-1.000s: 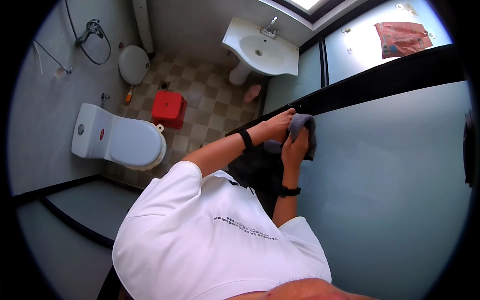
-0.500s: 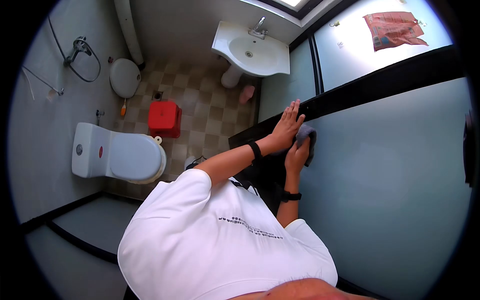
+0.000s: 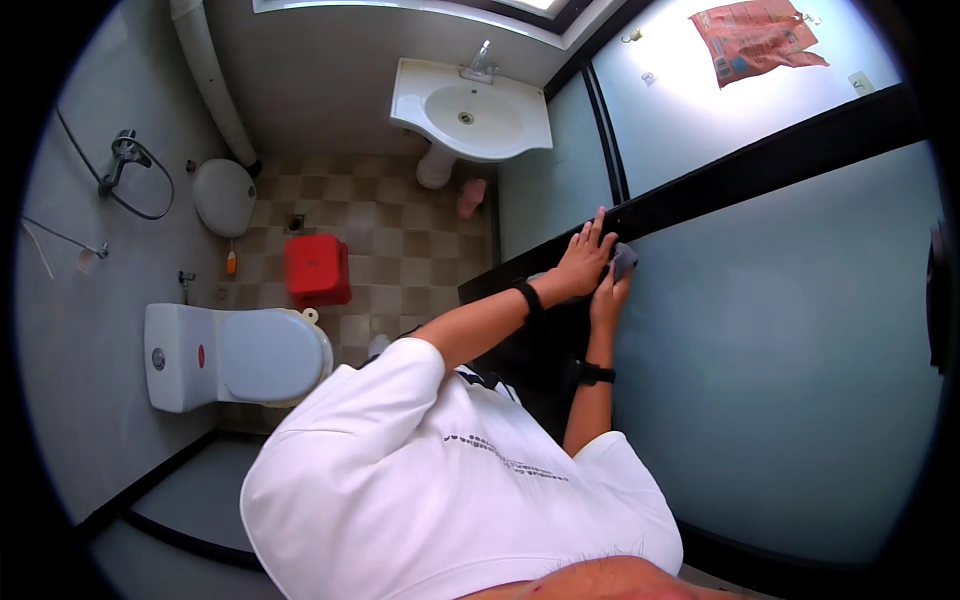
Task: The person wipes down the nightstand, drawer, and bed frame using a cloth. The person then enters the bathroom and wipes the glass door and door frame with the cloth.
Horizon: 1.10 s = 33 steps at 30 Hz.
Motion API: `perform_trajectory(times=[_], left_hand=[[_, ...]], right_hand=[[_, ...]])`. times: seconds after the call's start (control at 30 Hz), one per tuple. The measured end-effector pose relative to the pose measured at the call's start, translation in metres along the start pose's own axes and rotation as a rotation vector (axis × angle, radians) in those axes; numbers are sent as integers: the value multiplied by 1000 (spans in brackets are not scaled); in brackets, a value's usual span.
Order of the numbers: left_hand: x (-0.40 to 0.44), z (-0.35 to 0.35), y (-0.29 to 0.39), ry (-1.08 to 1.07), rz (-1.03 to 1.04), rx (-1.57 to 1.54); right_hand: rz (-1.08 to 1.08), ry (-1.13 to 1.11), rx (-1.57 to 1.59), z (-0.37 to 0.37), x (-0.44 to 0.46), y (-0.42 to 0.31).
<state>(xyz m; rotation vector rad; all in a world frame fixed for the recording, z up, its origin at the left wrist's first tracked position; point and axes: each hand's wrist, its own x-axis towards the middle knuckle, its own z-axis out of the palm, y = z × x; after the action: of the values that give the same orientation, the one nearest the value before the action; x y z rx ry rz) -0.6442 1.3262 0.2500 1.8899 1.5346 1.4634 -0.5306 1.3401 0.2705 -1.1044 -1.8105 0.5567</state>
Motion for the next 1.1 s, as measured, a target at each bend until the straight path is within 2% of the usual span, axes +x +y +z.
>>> perform_trajectory(times=[0.07,0.1,0.13,0.17,0.2,0.27,0.33,0.37,0.4,0.43,0.47,0.53,0.6,0.7,0.8,0.9,0.97,1.0,1.1], left_hand=[[-12,-36,6,-163,41,-173],[-22,-34,-2,-178,38,-183],[-29,-31,-10,-225,-54,-357],[-32,-31,-17,-265,-139,-528],[-25,-54,-7,-562,-430,-532],[-38,-30,-19,-553,-358,-510],[-54,-6,-35,-590,-171,-575],[-61,4,-36,-664,-219,-490],[-66,8,-37,-736,-266,-406],[-71,10,-43,-734,-180,-378],[-74,3,-43,-738,-192,-387],[-64,-26,-42,-808,-419,-473],[-59,-42,-50,-684,-525,-571],[-40,-62,-64,-488,-556,-553],[-28,-49,-84,4,-198,-389],[-5,-50,-87,-69,-183,-432],[3,-45,-86,-128,-10,-436],[4,-39,-89,-135,-11,-431],[2,-24,-97,-314,48,-300]], right_hand=[[31,-74,41,13,11,-1],[67,-87,-43,17,12,-6],[78,-85,-49,20,7,-7],[76,-77,-192,23,3,-9],[62,-65,-337,25,8,-11],[-8,-51,-376,20,2,-1],[-148,-35,-365,23,-5,7],[-60,-30,-397,24,-14,5],[-59,-34,-390,29,-15,-6],[-35,-12,-423,31,-17,-16],[-9,7,-462,32,-20,-24],[19,2,-493,39,-14,-25],[74,-51,-688,39,-8,-36],[82,-90,-706,45,7,-53],[255,-106,-779,58,24,-67],[204,-105,-779,50,23,-52],[193,-118,-772,41,19,-50],[184,-125,-724,35,18,-51],[189,-130,-697,28,8,-46]])
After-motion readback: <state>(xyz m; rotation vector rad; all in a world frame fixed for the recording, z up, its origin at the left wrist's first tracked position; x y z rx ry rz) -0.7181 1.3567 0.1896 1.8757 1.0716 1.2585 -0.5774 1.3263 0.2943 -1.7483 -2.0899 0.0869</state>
